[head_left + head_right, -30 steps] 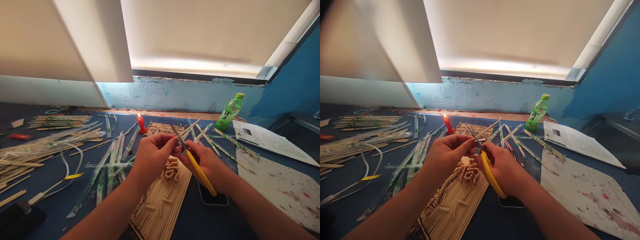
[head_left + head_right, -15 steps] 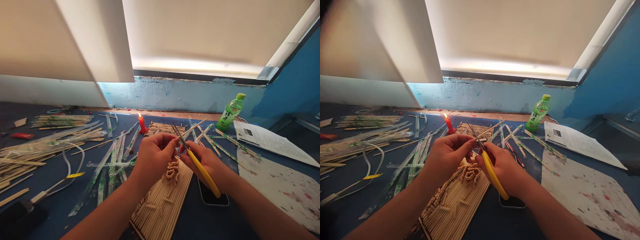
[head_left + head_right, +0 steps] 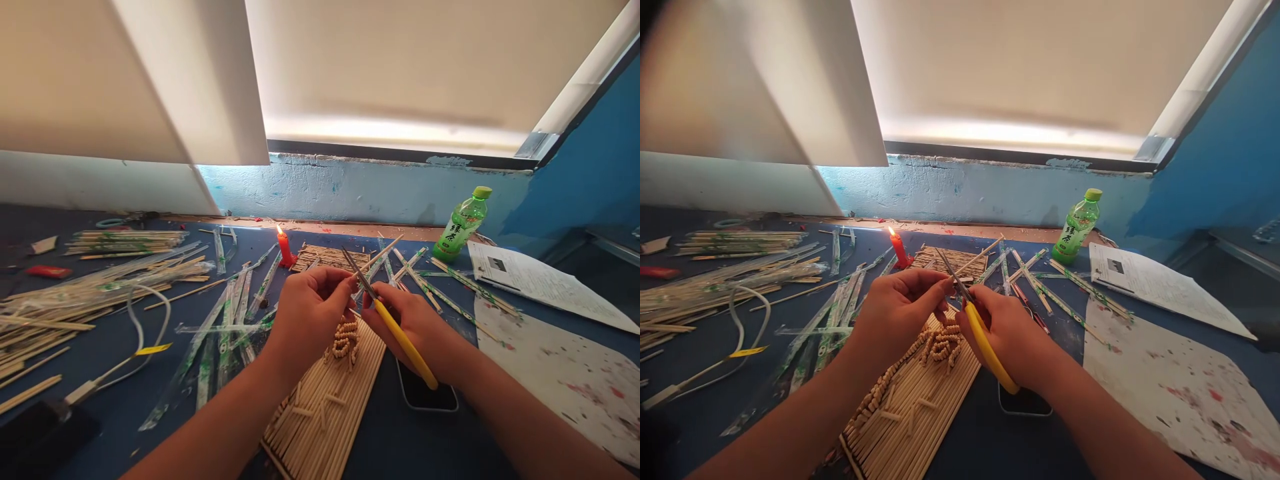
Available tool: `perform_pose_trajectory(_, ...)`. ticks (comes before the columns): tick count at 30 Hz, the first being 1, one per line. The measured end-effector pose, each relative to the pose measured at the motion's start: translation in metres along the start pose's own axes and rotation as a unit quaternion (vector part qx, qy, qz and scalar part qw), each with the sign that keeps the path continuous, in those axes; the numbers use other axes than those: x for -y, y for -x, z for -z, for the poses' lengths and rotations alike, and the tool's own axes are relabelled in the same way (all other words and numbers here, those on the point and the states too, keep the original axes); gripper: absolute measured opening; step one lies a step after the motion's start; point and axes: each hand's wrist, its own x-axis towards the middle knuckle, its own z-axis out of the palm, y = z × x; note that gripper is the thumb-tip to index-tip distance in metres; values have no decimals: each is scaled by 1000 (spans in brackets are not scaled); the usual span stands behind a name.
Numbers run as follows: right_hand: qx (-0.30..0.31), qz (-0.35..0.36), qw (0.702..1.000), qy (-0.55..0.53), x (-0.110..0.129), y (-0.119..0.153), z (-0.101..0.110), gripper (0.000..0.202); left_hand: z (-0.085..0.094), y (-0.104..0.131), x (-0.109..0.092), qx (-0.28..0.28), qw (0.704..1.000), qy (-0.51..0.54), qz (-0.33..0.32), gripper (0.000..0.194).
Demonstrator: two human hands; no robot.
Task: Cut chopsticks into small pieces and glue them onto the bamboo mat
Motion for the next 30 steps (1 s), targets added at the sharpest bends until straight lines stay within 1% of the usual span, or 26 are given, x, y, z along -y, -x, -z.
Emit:
perform_pose_trajectory(5,19,3,999,-38,3,0,1,19,-1,2,1,-21,998,-42,-46,9)
perform_pose_trajectory(7,21,2,999,-46,4,0,2,20,-1,3,1,-24,997,-49,-53,10)
perform_pose_trajectory(12,11,2,999,-37,2,1,1,19,-1,3,1,-21,998,-39,-41,9)
perform_pose_trajectory(15,1,-14,1000,-27,-1,2,-2,18,-1,4,-1,-15,999,-37,-33,9)
perform_pose_trajectory(19,-5,-19,1000,-10,-1,3,-3,13,-2,4,-2,-13,999,-29,-23,8)
perform_pose_trajectory(21,-4,-10,1000,3,-1,3,-3,12,-2,3,-3,-13,1000,-17,-14,8)
perform_pose_trajectory(25,6,2,1000,5,2,0,0,19,-1,-1,-1,1,999,34,9,9)
perform_pose_trajectory(30,19,-4,1000,-11,4,0,3,28,3,-7,6,26,988,142,57,15)
